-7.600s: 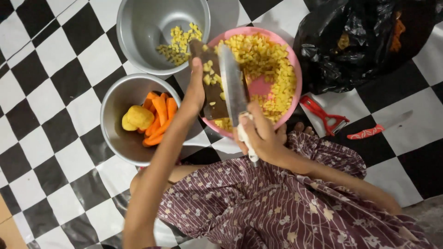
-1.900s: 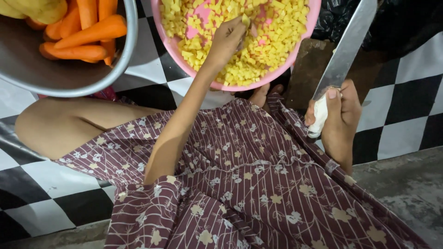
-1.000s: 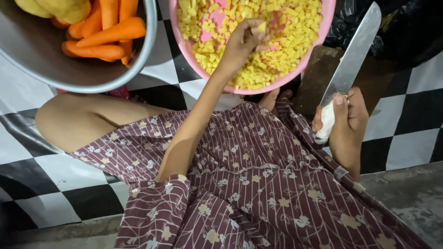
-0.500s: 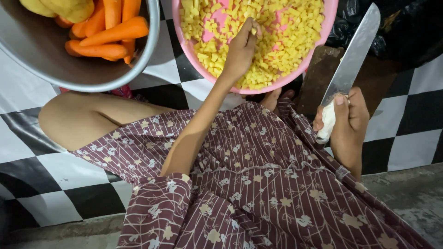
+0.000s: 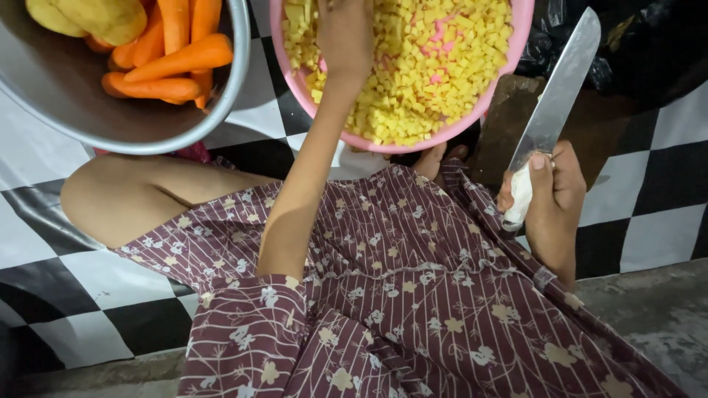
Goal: Dicing potatoes into small cubes using a knife on a cutting board.
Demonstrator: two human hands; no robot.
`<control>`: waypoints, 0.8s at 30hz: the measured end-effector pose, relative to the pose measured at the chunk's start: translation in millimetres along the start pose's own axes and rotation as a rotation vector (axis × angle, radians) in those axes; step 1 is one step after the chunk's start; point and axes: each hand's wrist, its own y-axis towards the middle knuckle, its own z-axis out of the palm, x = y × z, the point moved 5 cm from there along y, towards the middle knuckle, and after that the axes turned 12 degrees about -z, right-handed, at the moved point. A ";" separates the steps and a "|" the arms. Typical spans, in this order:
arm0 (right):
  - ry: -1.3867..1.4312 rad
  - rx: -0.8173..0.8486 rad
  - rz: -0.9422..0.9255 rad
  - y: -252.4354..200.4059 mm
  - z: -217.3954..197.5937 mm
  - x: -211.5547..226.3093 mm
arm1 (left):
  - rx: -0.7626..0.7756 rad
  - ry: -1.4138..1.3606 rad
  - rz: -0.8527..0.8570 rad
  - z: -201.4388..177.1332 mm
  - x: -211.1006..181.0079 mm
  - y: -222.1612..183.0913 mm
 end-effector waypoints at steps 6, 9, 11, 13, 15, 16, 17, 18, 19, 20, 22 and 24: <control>-0.006 0.008 0.002 -0.1 0.1 0.1 | 0.134 -0.431 -0.030 -12.2 -2.3 -5.7; -0.015 0.016 -0.002 0.8 1.0 0.0 | 0.078 -0.004 0.002 -49.0 -44.6 -11.6; 0.023 -0.004 0.033 0.6 0.6 -3.8 | -0.127 0.282 0.175 -44.2 -51.5 -7.2; 0.011 0.003 0.029 0.9 3.5 0.8 | -0.117 0.277 0.182 -42.5 -52.5 -8.1; -0.002 0.015 0.023 -0.7 5.0 2.7 | -0.111 0.272 0.185 -42.5 -53.4 -9.9; -0.011 0.009 0.025 -2.1 4.2 2.1 | -0.098 0.267 0.193 -42.6 -54.4 -10.6; -0.019 0.004 0.022 -1.2 3.2 1.7 | -0.090 0.262 0.203 -42.5 -56.5 -8.9; -0.020 0.007 0.015 0.1 2.1 -2.4 | -0.098 0.260 0.203 -43.0 -58.6 -6.6; -0.035 0.013 -0.040 1.2 0.9 -4.3 | -0.085 0.255 0.215 -41.6 -61.2 -5.0; -0.051 0.019 -0.096 2.8 -0.8 -6.7 | -0.073 0.249 0.226 -39.3 -63.9 -3.2; -0.057 0.016 -0.106 4.7 -4.3 -10.6 | -0.050 0.244 0.245 -32.3 -68.3 -2.1; -0.065 0.016 -0.105 3.9 -7.9 -17.2 | -0.018 0.242 0.258 -24.3 -69.4 -6.0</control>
